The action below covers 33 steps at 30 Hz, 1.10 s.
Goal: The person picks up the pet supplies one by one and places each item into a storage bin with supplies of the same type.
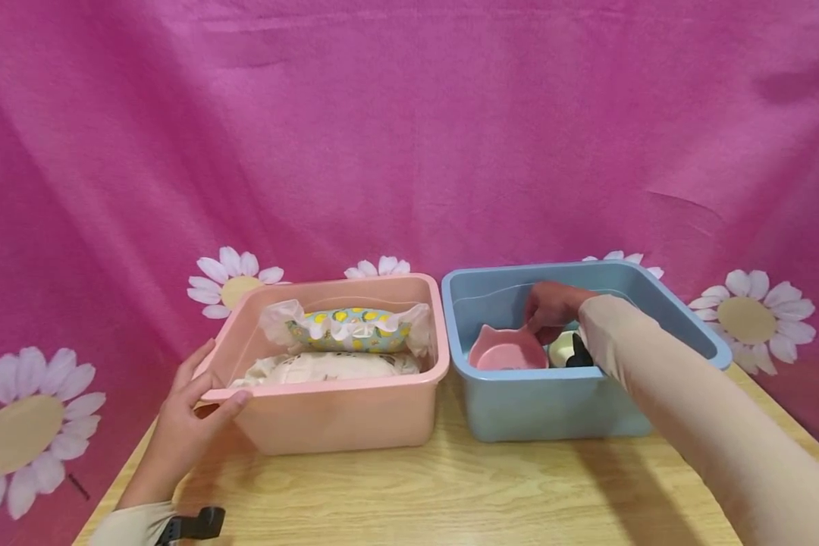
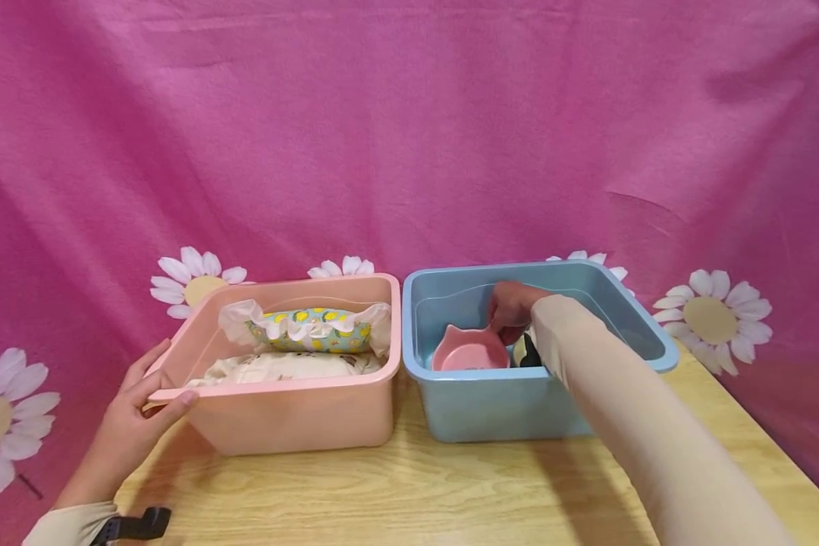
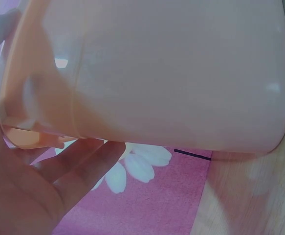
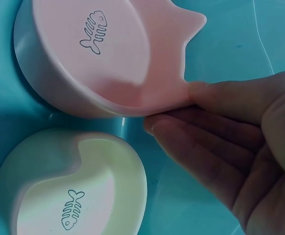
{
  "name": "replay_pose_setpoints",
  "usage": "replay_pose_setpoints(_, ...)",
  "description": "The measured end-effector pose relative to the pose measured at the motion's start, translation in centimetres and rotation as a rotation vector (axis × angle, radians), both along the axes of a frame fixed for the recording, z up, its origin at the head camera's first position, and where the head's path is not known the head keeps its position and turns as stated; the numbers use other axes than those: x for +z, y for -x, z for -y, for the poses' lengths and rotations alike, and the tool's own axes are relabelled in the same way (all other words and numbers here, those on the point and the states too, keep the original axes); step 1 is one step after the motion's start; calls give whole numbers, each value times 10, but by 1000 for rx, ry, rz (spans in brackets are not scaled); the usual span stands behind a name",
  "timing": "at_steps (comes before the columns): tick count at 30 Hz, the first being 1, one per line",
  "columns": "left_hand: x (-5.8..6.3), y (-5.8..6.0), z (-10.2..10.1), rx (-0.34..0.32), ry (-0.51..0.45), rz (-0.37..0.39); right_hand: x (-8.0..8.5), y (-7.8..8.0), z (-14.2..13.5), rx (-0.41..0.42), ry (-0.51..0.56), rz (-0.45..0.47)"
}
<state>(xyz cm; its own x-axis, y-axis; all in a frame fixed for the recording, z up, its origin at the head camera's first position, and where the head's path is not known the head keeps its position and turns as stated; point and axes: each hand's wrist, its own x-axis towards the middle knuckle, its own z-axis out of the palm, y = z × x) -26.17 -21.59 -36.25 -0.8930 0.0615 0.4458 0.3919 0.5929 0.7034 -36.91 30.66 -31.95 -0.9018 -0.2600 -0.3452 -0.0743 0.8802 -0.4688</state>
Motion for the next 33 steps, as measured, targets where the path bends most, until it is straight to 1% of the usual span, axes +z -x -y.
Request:
replay_pose_setpoints(6, 0, -1, 1, 0, 0, 1, -1, 0, 2, -37, -2, -6)
replay_pose_setpoints(10, -1, -2, 2, 6, -2, 15, -1, 0, 2, -59, 5, 9)
replay_pose_setpoints(17, 0, 0, 0, -2, -9, 9, -4, 0, -1, -42, -7, -9)
replay_pose_setpoints(23, -2, 1, -1, -11, -15, 6, -3, -3, -3, -39, -32, -15)
replay_pose_setpoints(28, -1, 0, -1, -7, -6, -6, -4, -3, -2, -37, -18, -16)
replay_pose_setpoints(33, 0, 0, 0, -19, -15, -20, -4, -4, -1, -34, 3, -7)
